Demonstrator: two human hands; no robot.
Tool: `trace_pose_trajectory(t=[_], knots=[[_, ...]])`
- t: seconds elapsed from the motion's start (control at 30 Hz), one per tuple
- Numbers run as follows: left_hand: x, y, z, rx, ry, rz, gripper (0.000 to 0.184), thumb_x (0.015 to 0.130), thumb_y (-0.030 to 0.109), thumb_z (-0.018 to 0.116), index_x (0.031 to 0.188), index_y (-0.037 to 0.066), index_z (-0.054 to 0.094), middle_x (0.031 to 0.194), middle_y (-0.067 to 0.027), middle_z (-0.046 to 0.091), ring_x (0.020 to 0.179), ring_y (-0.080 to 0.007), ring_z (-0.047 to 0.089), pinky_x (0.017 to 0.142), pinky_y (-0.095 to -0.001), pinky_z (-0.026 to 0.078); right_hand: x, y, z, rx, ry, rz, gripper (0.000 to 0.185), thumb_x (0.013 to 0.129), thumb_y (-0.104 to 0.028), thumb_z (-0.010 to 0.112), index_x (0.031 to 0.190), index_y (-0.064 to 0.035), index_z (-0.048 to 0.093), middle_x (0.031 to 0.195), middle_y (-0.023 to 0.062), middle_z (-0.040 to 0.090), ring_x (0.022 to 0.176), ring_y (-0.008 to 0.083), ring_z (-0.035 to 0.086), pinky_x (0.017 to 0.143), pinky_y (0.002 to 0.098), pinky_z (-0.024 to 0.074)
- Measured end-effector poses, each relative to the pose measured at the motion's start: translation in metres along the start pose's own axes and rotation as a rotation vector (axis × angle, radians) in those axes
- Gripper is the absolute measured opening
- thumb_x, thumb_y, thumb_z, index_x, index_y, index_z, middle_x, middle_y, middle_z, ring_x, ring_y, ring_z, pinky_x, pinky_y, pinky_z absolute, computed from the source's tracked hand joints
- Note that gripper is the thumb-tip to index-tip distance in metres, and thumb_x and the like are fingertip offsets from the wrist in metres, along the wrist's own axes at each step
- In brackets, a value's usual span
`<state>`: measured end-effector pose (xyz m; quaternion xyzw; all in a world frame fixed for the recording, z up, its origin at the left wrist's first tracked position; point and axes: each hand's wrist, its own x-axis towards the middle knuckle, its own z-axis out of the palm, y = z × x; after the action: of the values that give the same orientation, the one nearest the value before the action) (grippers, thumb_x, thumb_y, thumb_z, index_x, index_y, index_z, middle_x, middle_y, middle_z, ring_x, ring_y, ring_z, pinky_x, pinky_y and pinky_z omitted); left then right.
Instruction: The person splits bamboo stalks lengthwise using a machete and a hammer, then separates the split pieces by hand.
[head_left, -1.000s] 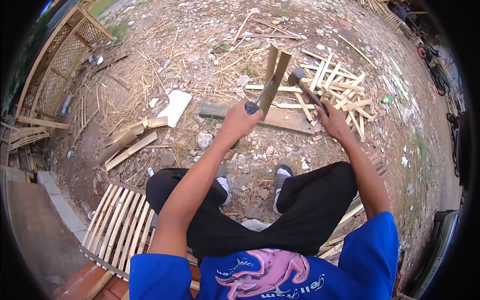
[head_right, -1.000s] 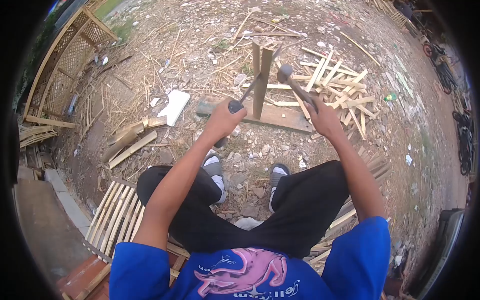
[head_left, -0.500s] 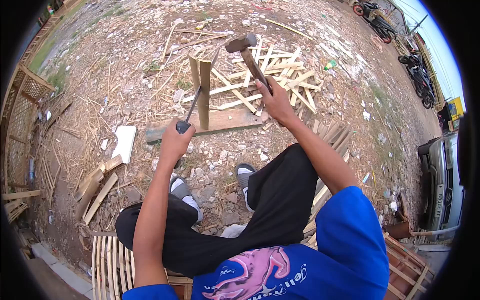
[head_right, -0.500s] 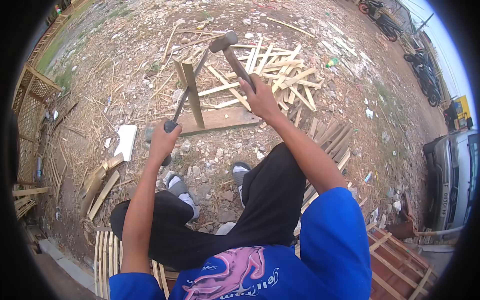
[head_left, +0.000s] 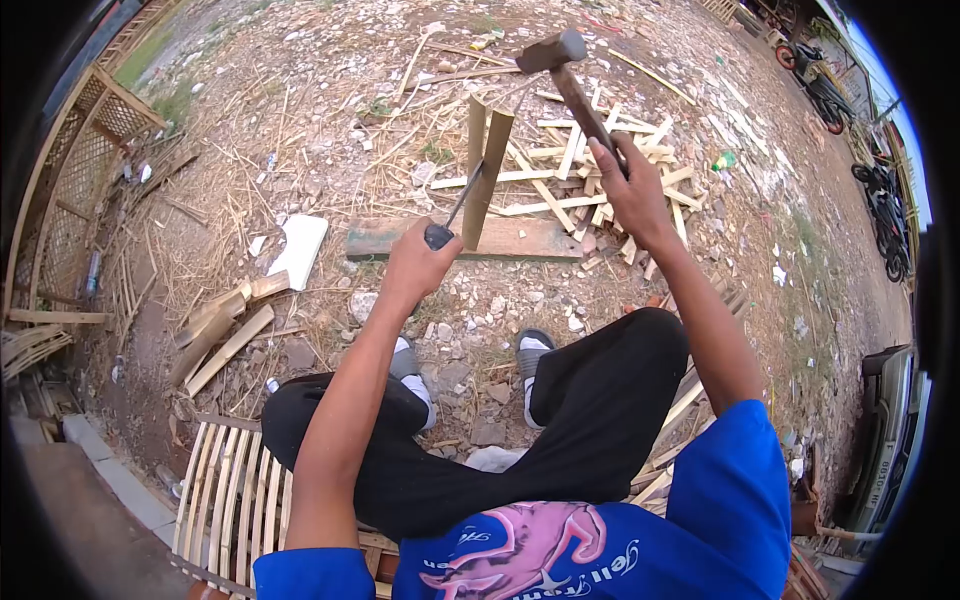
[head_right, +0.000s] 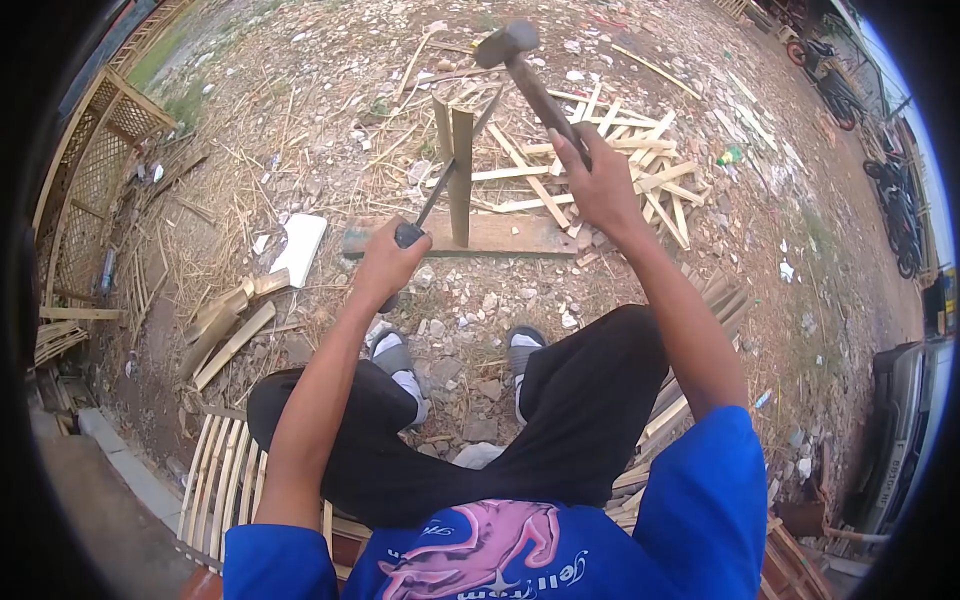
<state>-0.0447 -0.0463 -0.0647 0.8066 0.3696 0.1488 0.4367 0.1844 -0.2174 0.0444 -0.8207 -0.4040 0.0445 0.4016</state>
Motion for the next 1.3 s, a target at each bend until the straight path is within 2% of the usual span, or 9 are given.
trace_pose_trajectory(t=[0.1, 0.2, 0.27, 0.33, 0.67, 0.97, 1.13, 1.17, 1.3], knots=[[0.004, -0.003, 0.005, -0.006, 0.01, 0.019, 0.038, 0.079, 0.035, 0.067, 0.088, -0.002, 0.061, 0.074, -0.0152, 0.063, 0.066, -0.0253, 0.059, 0.066, -0.0387, 0.047, 0.02, -0.019, -0.01, 0.266, 0.139, -0.079, 0.047, 0.099, -0.049, 0.053, 0.104, -0.0022, 0.058, 0.064, 0.0017, 0.048, 0.057, 0.0091, 0.042, 0.05, 0.029, 0.0347], [0.005, -0.007, 0.007, 0.001, 0.011, 0.022, 0.038, 0.079, 0.035, 0.068, 0.088, -0.002, 0.06, 0.074, -0.0154, 0.063, 0.067, -0.0256, 0.06, 0.066, -0.0388, 0.047, 0.016, 0.015, 0.021, 0.266, 0.137, -0.119, 0.044, 0.1, -0.046, 0.052, 0.106, -0.0025, 0.059, 0.063, 0.0023, 0.05, 0.058, 0.0097, 0.045, 0.052, 0.0293, 0.0374], [0.006, -0.005, 0.008, 0.009, 0.001, 0.015, 0.038, 0.079, 0.035, 0.068, 0.088, -0.002, 0.06, 0.075, -0.0158, 0.063, 0.068, -0.0263, 0.061, 0.067, -0.0393, 0.048, 0.004, 0.05, 0.041, -0.207, -0.155, -0.056, 0.041, 0.098, -0.041, 0.055, 0.112, -0.0025, 0.058, 0.07, 0.0178, 0.061, 0.061, 0.034, 0.059, 0.061, 0.0447, 0.045], [0.009, -0.004, 0.005, 0.037, -0.029, 0.004, 0.038, 0.079, 0.034, 0.068, 0.088, -0.002, 0.06, 0.075, -0.0167, 0.063, 0.069, -0.0277, 0.062, 0.068, -0.04, 0.048, -0.004, 0.061, 0.055, -0.179, -0.22, -0.042, 0.04, 0.098, -0.041, 0.055, 0.111, -0.0028, 0.058, 0.077, 0.0243, 0.062, 0.07, 0.0432, 0.06, 0.067, 0.0488, 0.0455], [-0.001, -0.012, 0.009, 0.068, -0.025, -0.044, 0.041, 0.079, 0.035, 0.069, 0.091, -0.003, 0.061, 0.08, -0.0228, 0.065, 0.076, -0.0356, 0.064, 0.073, -0.0429, 0.049, -0.013, 0.051, 0.051, 0.012, -0.09, -0.02, 0.039, 0.098, -0.039, 0.056, 0.109, -0.0017, 0.06, 0.067, 0.02, 0.059, 0.061, 0.0325, 0.059, 0.061, 0.0422, 0.0444], [-0.001, -0.009, 0.01, 0.079, -0.036, -0.029, 0.042, 0.079, 0.036, 0.068, 0.092, -0.003, 0.06, 0.084, -0.0242, 0.065, 0.08, -0.0375, 0.064, 0.075, -0.0433, 0.049, -0.014, 0.035, 0.04, -0.074, -0.108, 0.004, 0.039, 0.097, -0.039, 0.057, 0.112, -0.0025, 0.059, 0.076, 0.0255, 0.064, 0.072, 0.0422, 0.064, 0.067, 0.0456, 0.047], [-0.002, -0.007, 0.006, 0.055, -0.045, -0.071, 0.042, 0.079, 0.037, 0.068, 0.091, -0.003, 0.06, 0.085, -0.024, 0.065, 0.081, -0.0378, 0.064, 0.076, -0.0437, 0.048, 0.015, 0.006, 0.022, 0.499, 0.119, -0.035, 0.043, 0.099, -0.046, 0.055, 0.111, -0.0047, 0.058, 0.064, -0.0036, 0.047, 0.054, 0.0039, 0.041, 0.048, 0.0243, 0.031], [-0.002, -0.005, 0.005, 0.054, -0.043, -0.067, 0.042, 0.079, 0.037, 0.068, 0.09, -0.003, 0.06, 0.085, -0.0239, 0.065, 0.081, -0.0379, 0.063, 0.076, -0.0437, 0.048, 0.02, 0.015, 0.026, 0.567, 0.123, -0.08, 0.044, 0.099, -0.046, 0.055, 0.112, -0.0037, 0.057, 0.065, -0.0012, 0.049, 0.055, 0.0066, 0.045, 0.049, 0.027, 0.0346], [0.0, -0.005, 0.01, 0.073, -0.039, -0.061, 0.043, 0.079, 0.038, 0.068, 0.09, -0.003, 0.06, 0.085, -0.0238, 0.065, 0.081, -0.0377, 0.063, 0.075, -0.0435, 0.048, -0.005, 0.071, 0.056, -0.126, -0.112, -0.096, 0.04, 0.099, -0.041, 0.053, 0.11, -0.0025, 0.054, 0.071, 0.0192, 0.06, 0.065, 0.0333, 0.06, 0.062, 0.0441, 0.0458]])
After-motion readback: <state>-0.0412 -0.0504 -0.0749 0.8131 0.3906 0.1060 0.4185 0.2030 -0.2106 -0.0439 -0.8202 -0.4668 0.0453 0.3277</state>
